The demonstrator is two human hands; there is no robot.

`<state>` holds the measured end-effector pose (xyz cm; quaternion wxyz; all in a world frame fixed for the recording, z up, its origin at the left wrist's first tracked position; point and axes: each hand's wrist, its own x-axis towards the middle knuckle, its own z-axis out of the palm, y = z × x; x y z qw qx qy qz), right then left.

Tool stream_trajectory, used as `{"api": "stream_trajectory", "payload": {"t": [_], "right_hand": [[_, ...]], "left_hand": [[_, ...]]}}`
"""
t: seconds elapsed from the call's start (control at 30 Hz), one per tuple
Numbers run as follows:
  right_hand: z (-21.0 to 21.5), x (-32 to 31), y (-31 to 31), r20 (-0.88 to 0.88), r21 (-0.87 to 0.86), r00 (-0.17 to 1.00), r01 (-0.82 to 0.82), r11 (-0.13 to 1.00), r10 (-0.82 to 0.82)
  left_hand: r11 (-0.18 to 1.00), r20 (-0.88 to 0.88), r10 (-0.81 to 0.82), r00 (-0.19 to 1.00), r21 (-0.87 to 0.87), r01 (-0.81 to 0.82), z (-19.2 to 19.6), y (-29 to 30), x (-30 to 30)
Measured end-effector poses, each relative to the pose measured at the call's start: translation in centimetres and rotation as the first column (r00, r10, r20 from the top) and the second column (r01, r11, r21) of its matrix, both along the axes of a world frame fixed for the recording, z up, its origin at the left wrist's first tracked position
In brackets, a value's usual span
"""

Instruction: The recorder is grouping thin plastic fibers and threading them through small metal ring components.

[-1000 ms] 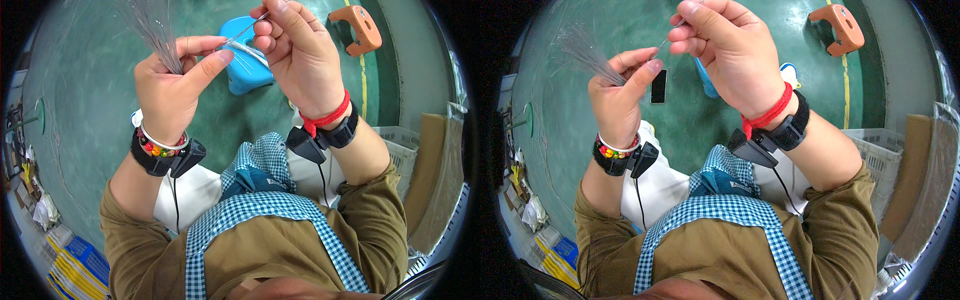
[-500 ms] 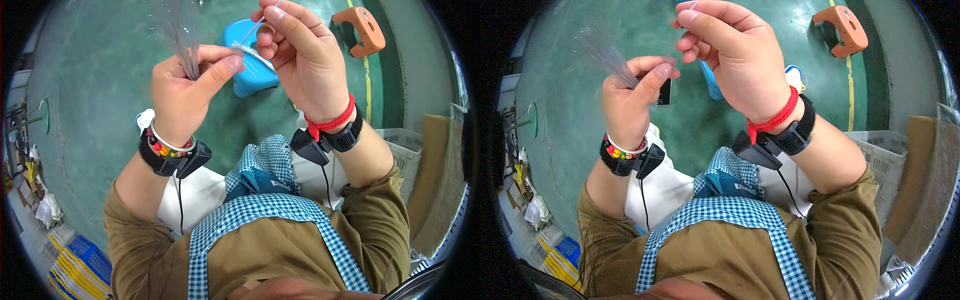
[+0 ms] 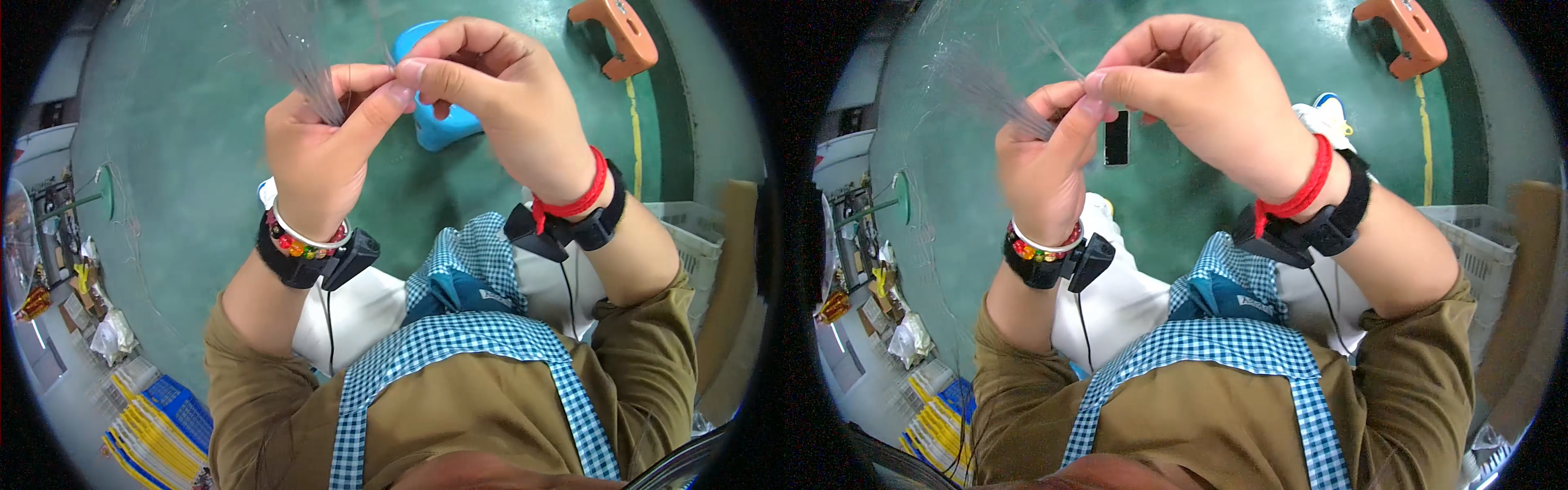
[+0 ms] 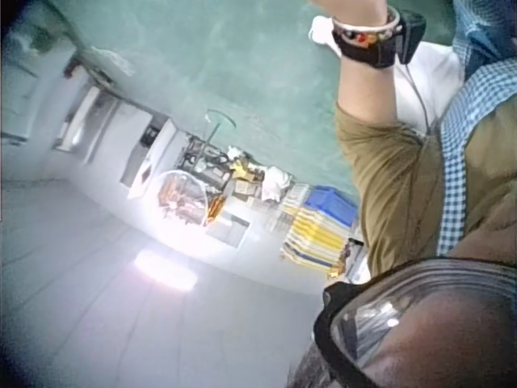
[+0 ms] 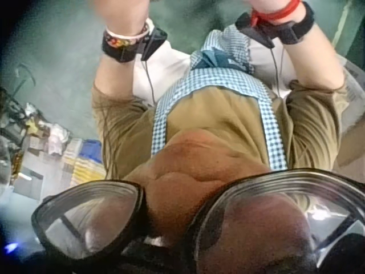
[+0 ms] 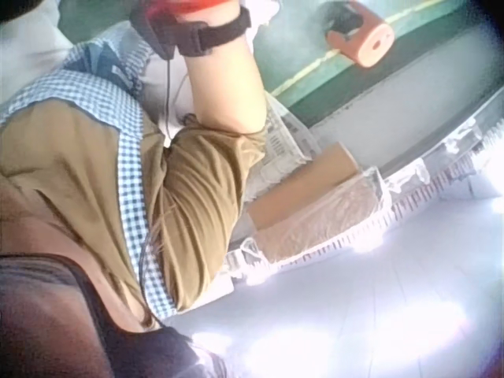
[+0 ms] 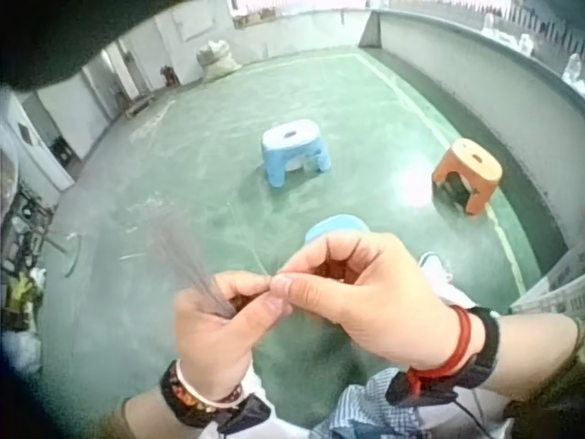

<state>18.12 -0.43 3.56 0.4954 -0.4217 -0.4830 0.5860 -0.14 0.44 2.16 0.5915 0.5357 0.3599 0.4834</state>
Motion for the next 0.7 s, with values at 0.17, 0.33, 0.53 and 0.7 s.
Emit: {"api": "stream_trajectory", "payload": {"t": [0.17, 0.33, 0.53, 0.7], "right_hand": [[1.3, 0.0, -0.4, -0.092, -0.102, 0.995, -0.032, 0.994, 0.022], [2.0, 0.1, -0.4, -0.034, -0.121, 0.999, -0.045, 0.992, 0.042], [0.7, -0.8, -0.3, -0.092, -0.155, 0.996, -0.011, 0.988, -0.003], [-0.1, -0.9, -0.2, -0.184, -0.071, 0.981, 0.048, 0.996, -0.061]], "left_hand": [[1.0, -0.107, 0.026, 0.994, 0.009, -0.025, 0.4, -0.4, 0.2], [1.0, -0.056, 0.019, 0.998, 0.02, -0.018, -0.2, -0.2, 0.2], [0.99, 0.068, 0.073, 0.995, -0.123, -0.064, 0.4, -0.1, 0.2], [0.992, 0.028, 0.079, 0.996, -0.097, -0.076, 0.0, -0.2, 0.2]]}}
